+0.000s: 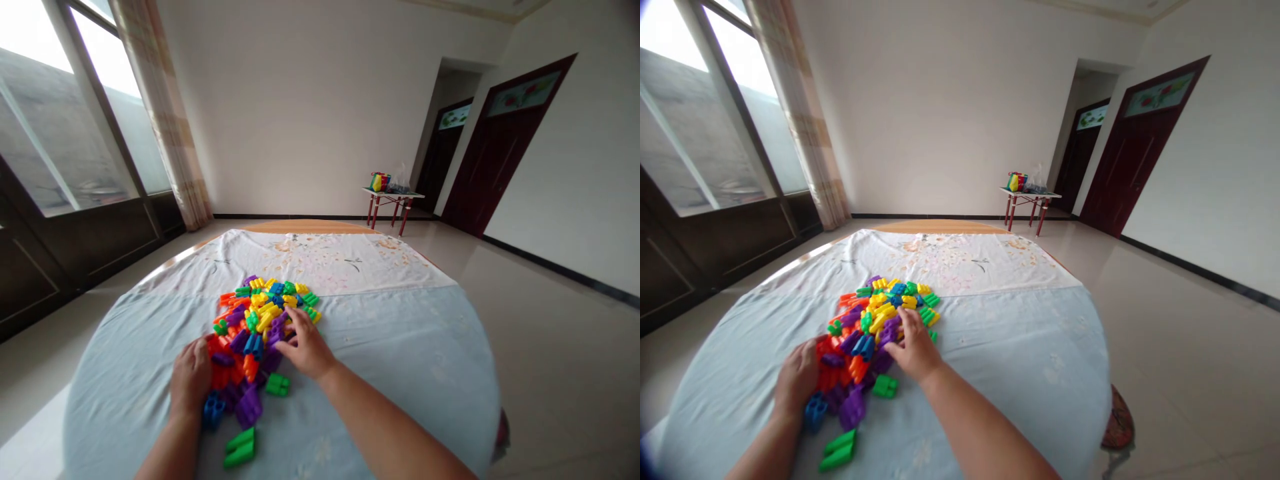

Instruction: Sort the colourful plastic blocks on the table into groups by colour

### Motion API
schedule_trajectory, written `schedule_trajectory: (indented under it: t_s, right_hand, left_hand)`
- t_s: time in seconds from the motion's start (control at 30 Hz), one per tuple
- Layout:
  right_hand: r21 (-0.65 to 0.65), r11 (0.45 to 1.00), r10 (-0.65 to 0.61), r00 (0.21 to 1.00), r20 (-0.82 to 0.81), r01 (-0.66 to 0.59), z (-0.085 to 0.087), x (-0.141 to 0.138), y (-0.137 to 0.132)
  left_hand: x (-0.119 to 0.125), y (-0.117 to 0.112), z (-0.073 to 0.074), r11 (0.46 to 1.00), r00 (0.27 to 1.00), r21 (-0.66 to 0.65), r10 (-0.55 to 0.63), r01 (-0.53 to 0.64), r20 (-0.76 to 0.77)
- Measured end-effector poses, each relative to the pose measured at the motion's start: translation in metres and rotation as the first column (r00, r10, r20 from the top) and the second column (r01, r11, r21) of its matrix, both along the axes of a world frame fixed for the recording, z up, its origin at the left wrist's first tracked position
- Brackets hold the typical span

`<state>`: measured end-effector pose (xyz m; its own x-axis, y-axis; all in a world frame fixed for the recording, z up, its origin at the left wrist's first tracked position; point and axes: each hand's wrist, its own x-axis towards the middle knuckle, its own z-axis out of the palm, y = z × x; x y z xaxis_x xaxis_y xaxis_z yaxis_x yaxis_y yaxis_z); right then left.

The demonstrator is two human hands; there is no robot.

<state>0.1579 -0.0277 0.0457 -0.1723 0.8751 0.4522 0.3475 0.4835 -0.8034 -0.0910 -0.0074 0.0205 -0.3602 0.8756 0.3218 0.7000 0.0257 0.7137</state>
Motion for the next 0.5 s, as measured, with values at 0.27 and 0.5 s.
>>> schedule_trajectory:
  t_s: [0.27,0.5]
  right_hand:
    - [0.123,0.970,-0.209,0.978,-0.007,0.209,-0.045,0.050,-0.011]
    - [0.200,0.954,-0.252,0.957,0.140,0.222,-0.052,0.044,-0.008]
  left_hand:
    - [0.011,0.004,0.006,0.991,0.984,-0.121,-0.080,0.062,-0.156]
    - [0.041,0.024,0.020,0.963,0.961,-0.268,-0.110,0.040,-0.252]
